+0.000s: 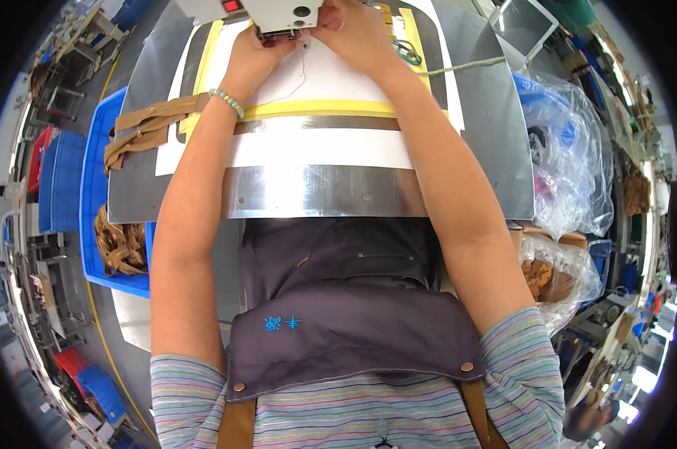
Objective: Sewing a leather strap using an industrial sewing machine and trimming thread with snips.
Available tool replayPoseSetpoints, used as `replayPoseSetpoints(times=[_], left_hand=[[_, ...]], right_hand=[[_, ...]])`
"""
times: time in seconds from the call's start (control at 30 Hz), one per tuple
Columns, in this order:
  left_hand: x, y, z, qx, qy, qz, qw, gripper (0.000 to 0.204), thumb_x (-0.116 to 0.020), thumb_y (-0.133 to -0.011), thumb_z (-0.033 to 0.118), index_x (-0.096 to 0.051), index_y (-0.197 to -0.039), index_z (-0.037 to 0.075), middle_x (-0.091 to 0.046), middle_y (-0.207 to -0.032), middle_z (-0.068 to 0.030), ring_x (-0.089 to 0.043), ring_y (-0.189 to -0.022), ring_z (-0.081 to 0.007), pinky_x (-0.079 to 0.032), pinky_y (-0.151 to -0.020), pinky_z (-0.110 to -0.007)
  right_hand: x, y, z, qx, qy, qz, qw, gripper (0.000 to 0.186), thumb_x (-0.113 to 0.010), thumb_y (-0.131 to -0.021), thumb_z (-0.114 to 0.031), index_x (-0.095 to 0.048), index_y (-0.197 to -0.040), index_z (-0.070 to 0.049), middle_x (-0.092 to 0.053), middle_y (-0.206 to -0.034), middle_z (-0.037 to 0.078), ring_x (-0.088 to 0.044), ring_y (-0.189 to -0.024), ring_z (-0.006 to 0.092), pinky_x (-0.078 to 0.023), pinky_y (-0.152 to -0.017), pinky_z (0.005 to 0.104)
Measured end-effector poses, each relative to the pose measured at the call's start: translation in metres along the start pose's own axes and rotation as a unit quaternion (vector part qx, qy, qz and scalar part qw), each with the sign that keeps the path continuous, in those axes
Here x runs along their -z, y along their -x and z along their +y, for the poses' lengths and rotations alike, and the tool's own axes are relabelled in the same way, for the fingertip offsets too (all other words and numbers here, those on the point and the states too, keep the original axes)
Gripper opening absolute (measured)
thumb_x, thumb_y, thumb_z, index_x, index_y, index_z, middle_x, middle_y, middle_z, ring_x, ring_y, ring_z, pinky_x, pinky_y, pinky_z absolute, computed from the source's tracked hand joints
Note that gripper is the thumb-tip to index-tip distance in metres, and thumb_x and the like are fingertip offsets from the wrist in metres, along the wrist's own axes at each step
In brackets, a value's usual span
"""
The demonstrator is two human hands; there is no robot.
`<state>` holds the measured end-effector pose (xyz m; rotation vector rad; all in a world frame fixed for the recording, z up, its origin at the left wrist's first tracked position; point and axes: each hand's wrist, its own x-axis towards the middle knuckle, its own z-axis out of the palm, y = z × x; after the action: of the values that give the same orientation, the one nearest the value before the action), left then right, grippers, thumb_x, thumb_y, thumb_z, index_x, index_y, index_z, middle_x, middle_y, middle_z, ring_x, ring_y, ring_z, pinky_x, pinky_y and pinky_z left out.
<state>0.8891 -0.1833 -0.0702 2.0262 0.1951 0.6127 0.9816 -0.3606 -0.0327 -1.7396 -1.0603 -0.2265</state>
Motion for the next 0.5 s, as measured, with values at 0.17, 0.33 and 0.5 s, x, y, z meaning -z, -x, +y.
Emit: replayPoseSetpoints(times=[0.17, 0.33, 0.5], left_hand=[[-0.002, 0.004, 0.004, 0.008, 0.130, -0.044, 0.991, 0.031, -0.084, -0.080, 0.011, -0.068, -0.103, -0.002, -0.070, -0.094, -0.0021, -0.061, -0.084, -0.0097, -0.051, -0.079, -0.026], [-0.006, 0.004, 0.017, 0.025, 0.176, 0.002, 0.984, 0.034, -0.077, -0.084, -0.002, -0.065, -0.116, -0.006, -0.073, -0.114, -0.0112, -0.070, -0.102, -0.0178, -0.053, -0.095, -0.030], [-0.010, 0.001, 0.019, -0.011, 0.192, 0.057, 0.980, 0.036, -0.081, -0.080, -0.007, -0.066, -0.113, -0.005, -0.072, -0.109, -0.0095, -0.070, -0.097, -0.0163, -0.056, -0.087, -0.028]], right_hand=[[0.062, -0.016, 0.005, -0.054, 0.353, -0.036, 0.933, 0.022, -0.069, -0.081, -0.020, -0.075, -0.092, -0.002, -0.074, -0.094, 0.022, -0.073, -0.089, 0.0370, -0.058, -0.079, 0.0467], [0.099, -0.004, 0.011, -0.164, 0.396, -0.302, 0.851, 0.031, -0.067, -0.079, -0.014, -0.075, -0.106, -0.003, -0.073, -0.097, 0.023, -0.071, -0.093, 0.0368, -0.056, -0.080, 0.0475], [0.117, 0.001, 0.030, -0.076, 0.331, -0.299, 0.892, 0.029, -0.065, -0.079, -0.008, -0.073, -0.106, 0.000, -0.073, -0.097, 0.024, -0.070, -0.093, 0.0391, -0.054, -0.079, 0.0472]])
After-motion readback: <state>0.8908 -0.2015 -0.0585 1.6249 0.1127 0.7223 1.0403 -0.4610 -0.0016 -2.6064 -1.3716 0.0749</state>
